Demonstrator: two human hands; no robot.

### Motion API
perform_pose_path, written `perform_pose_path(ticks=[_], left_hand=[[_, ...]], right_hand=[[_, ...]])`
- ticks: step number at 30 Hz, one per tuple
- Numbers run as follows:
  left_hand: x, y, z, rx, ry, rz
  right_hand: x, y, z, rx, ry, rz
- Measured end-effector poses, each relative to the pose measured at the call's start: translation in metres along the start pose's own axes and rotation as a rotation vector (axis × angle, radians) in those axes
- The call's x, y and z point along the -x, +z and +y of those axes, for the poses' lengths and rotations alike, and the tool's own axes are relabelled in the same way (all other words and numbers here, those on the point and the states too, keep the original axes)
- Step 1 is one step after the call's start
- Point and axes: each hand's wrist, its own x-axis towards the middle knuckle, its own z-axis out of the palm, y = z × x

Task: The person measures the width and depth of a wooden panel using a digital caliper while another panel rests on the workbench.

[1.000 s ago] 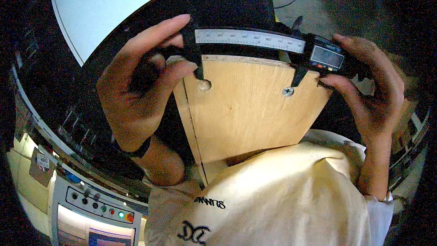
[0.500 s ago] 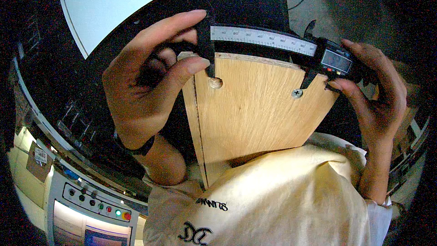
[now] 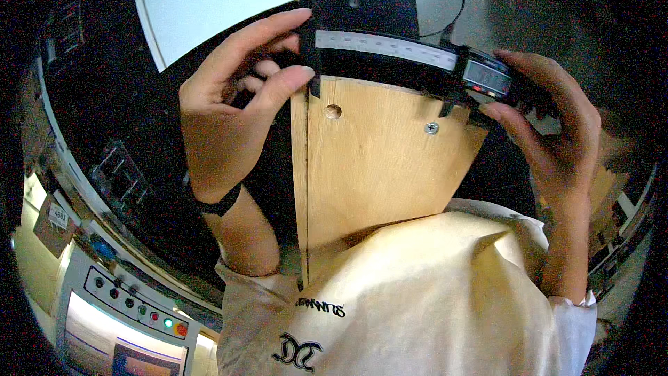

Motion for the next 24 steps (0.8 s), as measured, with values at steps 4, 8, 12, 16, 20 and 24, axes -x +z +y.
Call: perform_pose_path(ticks=[4,8,12,16,20,24], left_hand=[[0.014,-0.014,0.012,0.012,-0.065,0.051],[0.026,-0.008,0.006,0.027,-0.118,0.229],[0.029,-0.002,-0.005,0.039,-0.245,0.254],[0.029,-0.004,-0.013,0.008,-0.173,0.249],[0.035,-0.005,-0.033,-0.043,0.000,0.237],[0.026,0.002,-0.034,0.042,-0.025,0.253]], right_hand=[[-0.009,-0.004,-0.031,0.053,-0.030,-0.001],[-0.013,0.011,-0.031,-0.046,-0.055,-0.028],[-0.009,0.033,-0.024,-0.063,-0.041,-0.041],[-0.004,0.041,-0.022,-0.077,-0.070,-0.068],[0.001,0.046,-0.019,-0.012,-0.098,-0.087],[-0.004,0.051,-0.019,-0.016,-0.071,-0.094]])
